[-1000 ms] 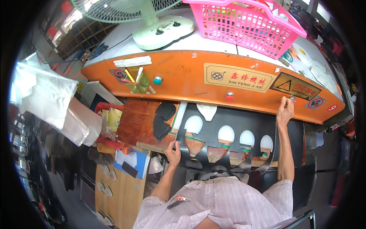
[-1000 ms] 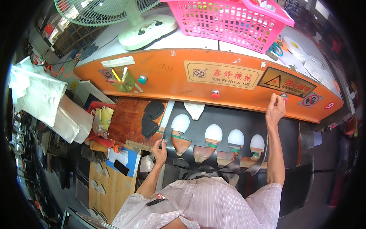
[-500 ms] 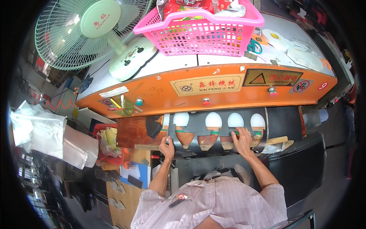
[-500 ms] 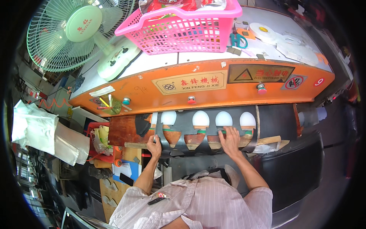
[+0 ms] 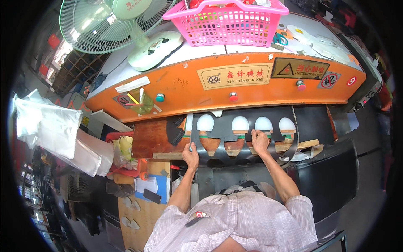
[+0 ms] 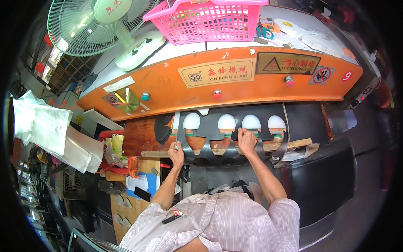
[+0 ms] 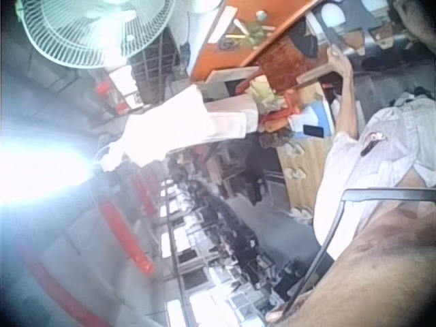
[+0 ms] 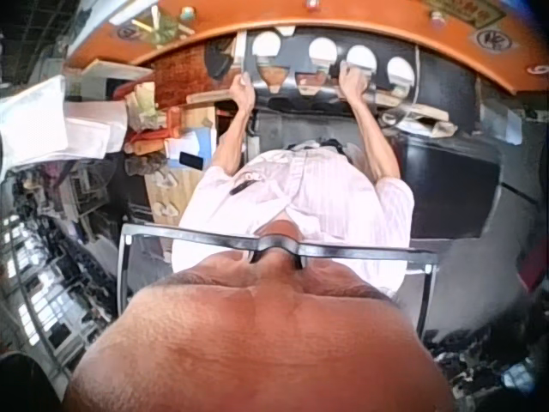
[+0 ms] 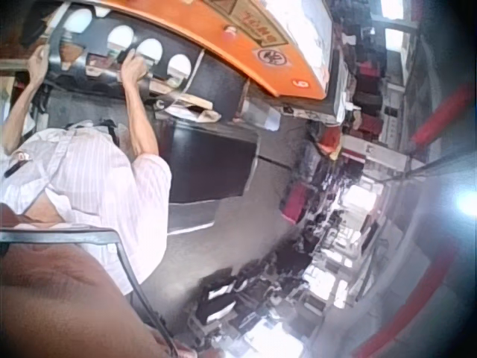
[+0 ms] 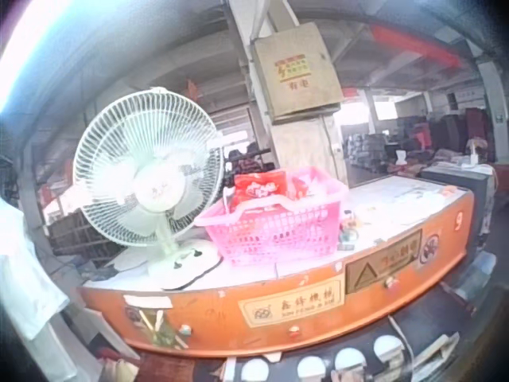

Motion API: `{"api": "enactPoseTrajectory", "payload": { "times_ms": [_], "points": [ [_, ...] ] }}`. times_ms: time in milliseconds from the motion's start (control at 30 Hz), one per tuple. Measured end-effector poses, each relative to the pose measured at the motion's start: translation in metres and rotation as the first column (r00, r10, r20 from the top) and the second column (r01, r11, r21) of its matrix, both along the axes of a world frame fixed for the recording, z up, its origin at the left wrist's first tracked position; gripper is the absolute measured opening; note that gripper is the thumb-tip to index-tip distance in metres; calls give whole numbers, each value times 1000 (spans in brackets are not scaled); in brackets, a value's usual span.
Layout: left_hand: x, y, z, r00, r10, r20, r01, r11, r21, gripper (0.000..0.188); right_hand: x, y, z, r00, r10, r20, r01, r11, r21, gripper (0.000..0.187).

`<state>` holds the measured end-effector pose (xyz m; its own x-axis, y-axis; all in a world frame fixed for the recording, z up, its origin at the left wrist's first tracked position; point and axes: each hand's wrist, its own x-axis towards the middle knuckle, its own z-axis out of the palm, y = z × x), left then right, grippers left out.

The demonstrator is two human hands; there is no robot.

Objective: The person places white shoe-shaped templates on a black sheet, aligns them, and presses down to adhere the sheet. They then peel the sheet off the templates and stack the finished pieces on a nearby table.

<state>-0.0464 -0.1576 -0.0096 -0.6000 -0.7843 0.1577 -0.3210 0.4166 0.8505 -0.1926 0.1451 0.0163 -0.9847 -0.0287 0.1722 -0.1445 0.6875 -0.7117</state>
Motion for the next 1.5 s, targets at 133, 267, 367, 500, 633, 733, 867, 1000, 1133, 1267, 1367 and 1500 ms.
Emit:
{"api": "enactPoseTrajectory", "payload": {
  "times_ms": [133,267,367,500,633,733,867,1000,1133,1267,1367,1500],
  "points": [
    [56,2,-8,986,-73,-149,80,996,38,25,58,9,-3,994,75,-77,-64,988,139,44],
    [109,1,3,986,-156,-56,165,961,224,23,105,24,30,975,114,-189,-63,964,259,23],
    [106,3,26,966,-254,-40,254,967,8,43,100,2,56,944,76,-321,-3,975,222,31],
    [46,11,49,904,-426,-24,416,893,-171,56,86,-102,44,910,415,17,-403,872,278,90],
    [11,27,40,897,-438,57,440,897,-48,61,90,-155,15,911,395,-118,-364,905,220,83],
    [25,37,25,890,-406,209,441,883,-163,60,98,-144,8,886,462,-39,-459,886,68,73],
    [48,47,21,831,-375,410,497,832,-246,54,91,-106,25,863,503,31,-452,800,-395,60],
    [54,52,28,797,-373,474,535,801,-269,49,77,-46,52,872,438,218,-286,819,-498,63],
    [49,49,33,828,-397,396,504,837,-214,50,63,-13,53,873,485,-44,-487,872,-44,63],
    [67,56,44,891,-395,222,435,884,-172,36,66,-21,31,863,499,-78,-492,865,97,65],
    [99,74,50,915,-403,-5,394,897,-198,21,58,-30,13,861,477,-174,-461,878,127,65],
    [129,102,32,927,-371,-51,361,921,-142,16,36,-35,6,862,470,-188,-458,883,108,64]
  ]
}}
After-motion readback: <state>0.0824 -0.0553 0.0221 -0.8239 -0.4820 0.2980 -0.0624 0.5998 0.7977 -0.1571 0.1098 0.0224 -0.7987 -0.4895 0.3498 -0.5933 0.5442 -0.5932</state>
